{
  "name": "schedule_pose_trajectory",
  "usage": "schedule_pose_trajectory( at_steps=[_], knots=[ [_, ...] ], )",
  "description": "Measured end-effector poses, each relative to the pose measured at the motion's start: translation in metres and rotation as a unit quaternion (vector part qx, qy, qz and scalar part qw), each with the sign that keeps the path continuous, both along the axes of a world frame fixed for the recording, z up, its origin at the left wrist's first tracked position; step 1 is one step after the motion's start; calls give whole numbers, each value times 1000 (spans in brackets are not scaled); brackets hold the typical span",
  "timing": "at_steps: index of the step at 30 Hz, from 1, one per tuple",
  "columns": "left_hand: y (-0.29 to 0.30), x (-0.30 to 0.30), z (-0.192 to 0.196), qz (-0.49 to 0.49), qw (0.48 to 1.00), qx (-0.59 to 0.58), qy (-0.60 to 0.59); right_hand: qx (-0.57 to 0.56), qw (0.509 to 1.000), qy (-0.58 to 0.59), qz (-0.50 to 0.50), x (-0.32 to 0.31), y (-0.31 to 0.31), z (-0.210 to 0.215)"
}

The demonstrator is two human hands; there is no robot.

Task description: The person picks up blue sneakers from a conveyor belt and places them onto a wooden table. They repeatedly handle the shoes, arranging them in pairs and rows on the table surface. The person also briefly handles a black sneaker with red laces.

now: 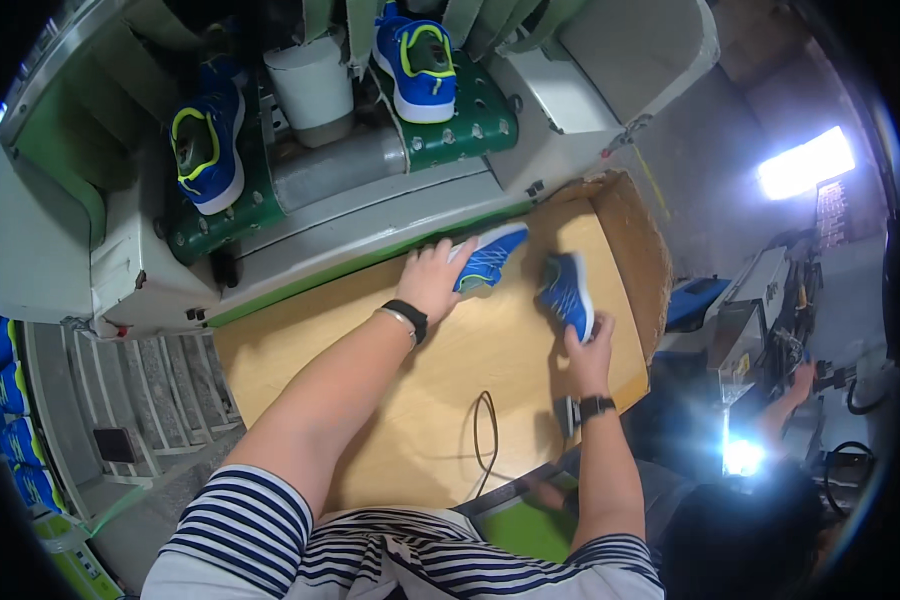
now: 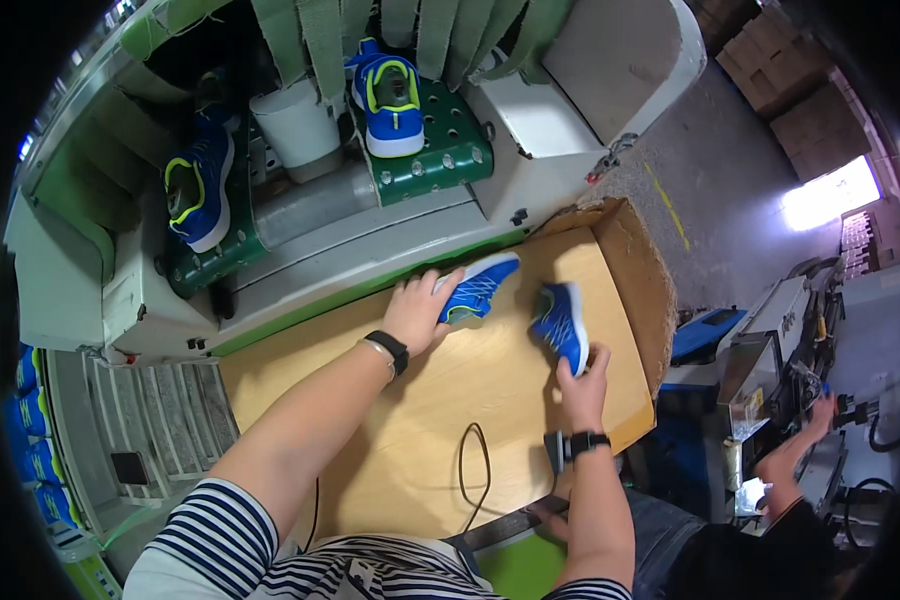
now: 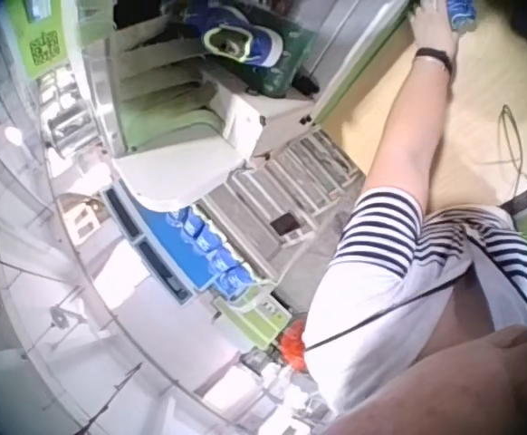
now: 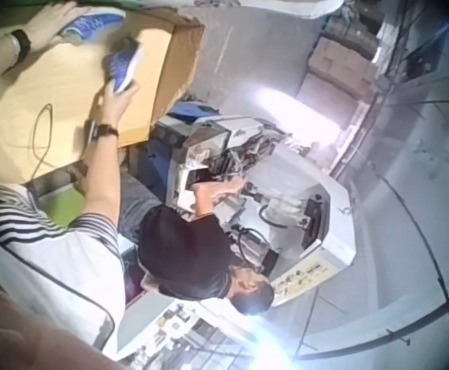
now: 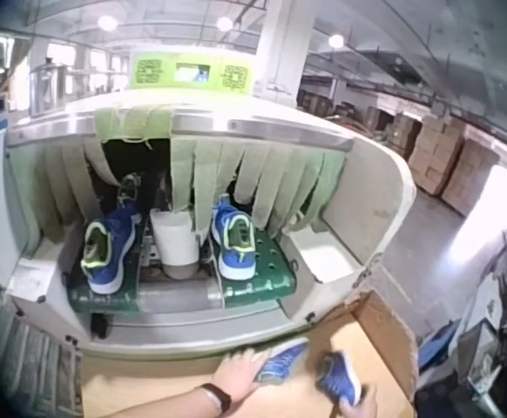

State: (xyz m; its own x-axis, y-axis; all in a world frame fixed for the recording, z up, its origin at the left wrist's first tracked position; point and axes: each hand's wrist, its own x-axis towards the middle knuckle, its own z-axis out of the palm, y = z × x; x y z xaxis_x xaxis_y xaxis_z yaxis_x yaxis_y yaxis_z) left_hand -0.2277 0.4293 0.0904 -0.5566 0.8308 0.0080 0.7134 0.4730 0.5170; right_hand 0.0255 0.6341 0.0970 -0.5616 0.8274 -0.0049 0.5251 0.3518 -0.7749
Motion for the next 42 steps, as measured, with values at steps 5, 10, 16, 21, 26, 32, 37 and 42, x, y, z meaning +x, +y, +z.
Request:
schedule_pose_trajectory(
  at_steps=[5, 10, 16, 21, 26, 32, 37, 42],
  knots=[
    [-81, 26, -14, 80, 928, 144, -335, -90, 993, -17, 76, 78, -79, 10],
    [-222, 72, 12, 170, 767, 60, -616, -213, 957, 35, 194, 82, -131, 32],
    [-326, 154, 23, 141, 849, 22, -509, -339, 910, -94, 219, -4, -200, 22],
    [-375, 201, 17, 162, 883, 6, -440, -215, 905, -30, 367, 0, -250, 13],
    [-388, 222, -3, 191, 886, 44, -419, -245, 904, 25, 350, 34, -267, -18],
    [-371, 215, -16, 255, 873, 97, -405, -281, 921, -4, 270, 56, -275, -22],
    [-331, 201, -16, 177, 763, 223, -581, -374, 905, -1, 201, 45, -284, -23],
    [-334, 184, -3, 129, 772, 83, -617, -396, 879, 25, 266, 20, -276, -9]
  ],
)
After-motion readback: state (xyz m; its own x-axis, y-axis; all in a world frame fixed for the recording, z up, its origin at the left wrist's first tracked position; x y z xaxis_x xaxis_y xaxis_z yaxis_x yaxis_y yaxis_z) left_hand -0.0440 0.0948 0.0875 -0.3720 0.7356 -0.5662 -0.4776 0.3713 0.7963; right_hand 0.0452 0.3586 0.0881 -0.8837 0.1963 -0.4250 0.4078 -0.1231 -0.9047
